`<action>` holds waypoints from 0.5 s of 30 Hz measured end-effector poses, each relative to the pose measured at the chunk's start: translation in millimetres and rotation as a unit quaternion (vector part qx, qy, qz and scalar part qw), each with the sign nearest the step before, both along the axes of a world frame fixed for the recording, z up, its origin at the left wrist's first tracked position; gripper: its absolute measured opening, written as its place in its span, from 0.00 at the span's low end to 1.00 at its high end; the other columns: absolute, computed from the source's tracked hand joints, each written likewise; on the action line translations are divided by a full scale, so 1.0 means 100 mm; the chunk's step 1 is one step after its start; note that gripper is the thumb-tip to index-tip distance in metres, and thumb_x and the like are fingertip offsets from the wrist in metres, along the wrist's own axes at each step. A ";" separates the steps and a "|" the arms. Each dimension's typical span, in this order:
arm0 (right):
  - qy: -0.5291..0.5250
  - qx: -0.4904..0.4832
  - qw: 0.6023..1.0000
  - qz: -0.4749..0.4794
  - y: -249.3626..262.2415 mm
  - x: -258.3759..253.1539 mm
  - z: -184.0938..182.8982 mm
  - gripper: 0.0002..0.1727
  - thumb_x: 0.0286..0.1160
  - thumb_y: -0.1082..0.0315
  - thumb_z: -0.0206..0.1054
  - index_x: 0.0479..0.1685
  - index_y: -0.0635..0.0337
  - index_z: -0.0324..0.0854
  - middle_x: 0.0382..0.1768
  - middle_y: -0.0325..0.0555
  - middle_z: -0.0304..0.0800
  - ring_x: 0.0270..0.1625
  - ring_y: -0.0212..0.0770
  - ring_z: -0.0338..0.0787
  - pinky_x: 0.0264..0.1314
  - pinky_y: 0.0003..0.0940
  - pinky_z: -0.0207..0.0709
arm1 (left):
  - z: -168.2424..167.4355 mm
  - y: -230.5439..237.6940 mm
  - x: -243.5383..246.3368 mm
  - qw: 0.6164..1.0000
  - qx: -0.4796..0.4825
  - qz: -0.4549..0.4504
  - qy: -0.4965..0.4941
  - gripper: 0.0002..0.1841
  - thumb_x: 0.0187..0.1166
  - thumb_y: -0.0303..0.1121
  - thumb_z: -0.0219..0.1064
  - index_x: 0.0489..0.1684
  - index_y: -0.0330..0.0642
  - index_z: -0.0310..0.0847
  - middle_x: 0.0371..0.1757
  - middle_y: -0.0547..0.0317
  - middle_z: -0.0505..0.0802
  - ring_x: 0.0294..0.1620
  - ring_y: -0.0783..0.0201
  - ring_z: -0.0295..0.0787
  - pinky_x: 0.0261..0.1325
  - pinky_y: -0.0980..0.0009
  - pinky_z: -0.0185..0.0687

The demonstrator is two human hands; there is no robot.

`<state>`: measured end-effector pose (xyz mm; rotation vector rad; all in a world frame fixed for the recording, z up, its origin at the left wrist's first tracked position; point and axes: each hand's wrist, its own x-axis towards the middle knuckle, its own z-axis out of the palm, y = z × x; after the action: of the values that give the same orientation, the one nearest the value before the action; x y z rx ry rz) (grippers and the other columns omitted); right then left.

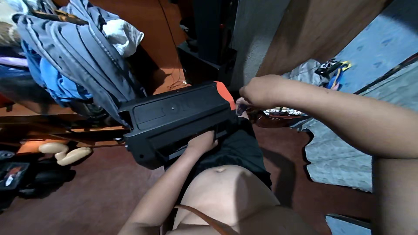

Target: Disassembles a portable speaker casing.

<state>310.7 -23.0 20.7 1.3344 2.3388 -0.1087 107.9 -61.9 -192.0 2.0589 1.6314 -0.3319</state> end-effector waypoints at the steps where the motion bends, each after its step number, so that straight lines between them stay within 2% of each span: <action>1: 0.008 -0.008 1.000 0.025 0.00 0.02 -0.01 0.23 0.93 0.47 0.51 0.48 0.57 0.82 0.36 0.52 0.86 0.44 0.56 0.90 0.42 0.61 0.82 | 0.00 0.00 0.00 1.000 -0.003 -0.001 -0.003 0.24 0.86 0.53 0.58 0.63 0.41 0.82 0.57 0.39 0.92 0.60 0.36 0.91 0.55 0.29 0.83; 3: 0.040 -0.023 0.994 0.103 0.04 0.08 -0.06 0.10 0.88 0.61 0.63 0.54 0.55 0.85 0.48 0.51 0.87 0.53 0.54 0.90 0.53 0.56 0.83 | 0.00 -0.01 0.01 1.000 -0.003 -0.004 -0.009 0.24 0.86 0.52 0.58 0.62 0.40 0.82 0.57 0.38 0.92 0.60 0.36 0.90 0.56 0.30 0.82; 5: 0.068 -0.042 0.983 0.165 0.08 0.12 -0.11 0.10 0.77 0.69 0.72 0.54 0.53 0.89 0.56 0.52 0.83 0.57 0.51 0.87 0.59 0.51 0.83 | -0.01 -0.02 0.01 1.000 0.001 -0.006 -0.009 0.24 0.86 0.52 0.58 0.61 0.40 0.83 0.56 0.38 0.92 0.60 0.36 0.91 0.55 0.30 0.83; 6: 0.080 -0.045 0.981 0.174 0.08 0.13 -0.13 0.11 0.74 0.70 0.74 0.54 0.52 0.90 0.57 0.52 0.82 0.57 0.50 0.86 0.60 0.48 0.83 | -0.01 -0.02 0.01 1.000 0.004 -0.006 -0.010 0.24 0.85 0.52 0.59 0.60 0.40 0.83 0.55 0.38 0.92 0.59 0.36 0.91 0.54 0.30 0.83; 7: 0.085 -0.042 0.982 0.162 0.08 0.13 -0.14 0.14 0.74 0.66 0.75 0.57 0.52 0.88 0.59 0.52 0.82 0.58 0.50 0.86 0.60 0.49 0.83 | 0.00 -0.02 0.00 1.000 0.008 -0.005 -0.011 0.23 0.85 0.52 0.59 0.59 0.40 0.83 0.54 0.38 0.92 0.58 0.36 0.91 0.53 0.30 0.83; 8: 0.079 -0.033 0.987 0.135 0.07 0.13 -0.13 0.19 0.77 0.57 0.74 0.63 0.52 0.85 0.61 0.53 0.82 0.59 0.51 0.87 0.60 0.52 0.84 | 0.00 -0.01 0.00 1.000 0.009 -0.002 -0.011 0.24 0.85 0.53 0.60 0.60 0.41 0.83 0.54 0.38 0.92 0.58 0.36 0.91 0.53 0.29 0.83; 9: 0.065 -0.016 0.993 0.096 0.05 0.11 -0.11 0.25 0.81 0.47 0.69 0.68 0.52 0.81 0.60 0.53 0.84 0.58 0.54 0.89 0.57 0.57 0.84 | 0.01 -0.01 0.00 1.000 0.006 0.002 -0.009 0.24 0.85 0.53 0.60 0.61 0.41 0.83 0.55 0.39 0.92 0.59 0.36 0.91 0.53 0.29 0.83; 10: 0.046 0.006 0.997 0.058 0.03 0.09 -0.08 0.28 0.85 0.39 0.60 0.66 0.52 0.80 0.53 0.52 0.87 0.54 0.56 0.91 0.51 0.61 0.84 | 0.02 -0.01 0.00 1.000 0.000 0.006 -0.009 0.24 0.85 0.53 0.59 0.63 0.42 0.82 0.56 0.39 0.92 0.60 0.36 0.91 0.54 0.29 0.83; 11: 0.028 0.019 0.999 0.030 0.01 0.07 -0.05 0.28 0.88 0.37 0.52 0.59 0.52 0.81 0.44 0.52 0.88 0.48 0.57 0.92 0.45 0.64 0.83 | 0.03 -0.01 0.00 1.000 -0.005 0.010 -0.010 0.25 0.85 0.53 0.59 0.64 0.42 0.81 0.58 0.39 0.92 0.60 0.35 0.90 0.54 0.28 0.82; 12: 0.019 0.019 0.999 0.024 0.01 0.07 -0.03 0.27 0.91 0.40 0.50 0.52 0.54 0.82 0.37 0.52 0.88 0.44 0.58 0.92 0.41 0.64 0.82 | 0.03 -0.02 0.00 1.000 -0.009 0.014 -0.013 0.25 0.85 0.53 0.59 0.66 0.41 0.81 0.59 0.38 0.92 0.61 0.35 0.90 0.55 0.28 0.82; 13: 0.016 0.009 0.999 0.040 0.01 0.07 -0.04 0.23 0.92 0.46 0.52 0.49 0.56 0.82 0.36 0.52 0.88 0.43 0.57 0.91 0.42 0.62 0.82 | 0.04 -0.03 0.01 1.000 -0.015 0.013 -0.015 0.25 0.86 0.52 0.58 0.66 0.41 0.80 0.59 0.38 0.91 0.61 0.35 0.90 0.55 0.28 0.82; 14: 0.026 0.002 0.997 0.077 0.03 0.09 -0.06 0.18 0.91 0.51 0.57 0.49 0.56 0.84 0.39 0.51 0.88 0.46 0.56 0.91 0.45 0.60 0.83 | 0.04 -0.03 0.01 1.000 -0.020 0.010 -0.015 0.25 0.86 0.52 0.58 0.67 0.41 0.80 0.59 0.38 0.91 0.62 0.36 0.90 0.55 0.28 0.82; 15: 0.042 -0.008 0.992 0.122 0.06 0.12 -0.09 0.13 0.88 0.57 0.62 0.51 0.56 0.86 0.46 0.51 0.88 0.51 0.54 0.91 0.53 0.56 0.84 | 0.05 -0.03 0.01 1.000 -0.022 0.007 -0.016 0.25 0.87 0.51 0.58 0.67 0.40 0.80 0.60 0.38 0.91 0.62 0.36 0.89 0.56 0.28 0.81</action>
<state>322.8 -17.3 11.5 1.0452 2.5449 -0.1097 108.7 -65.4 -187.0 2.0091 1.6057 -0.3240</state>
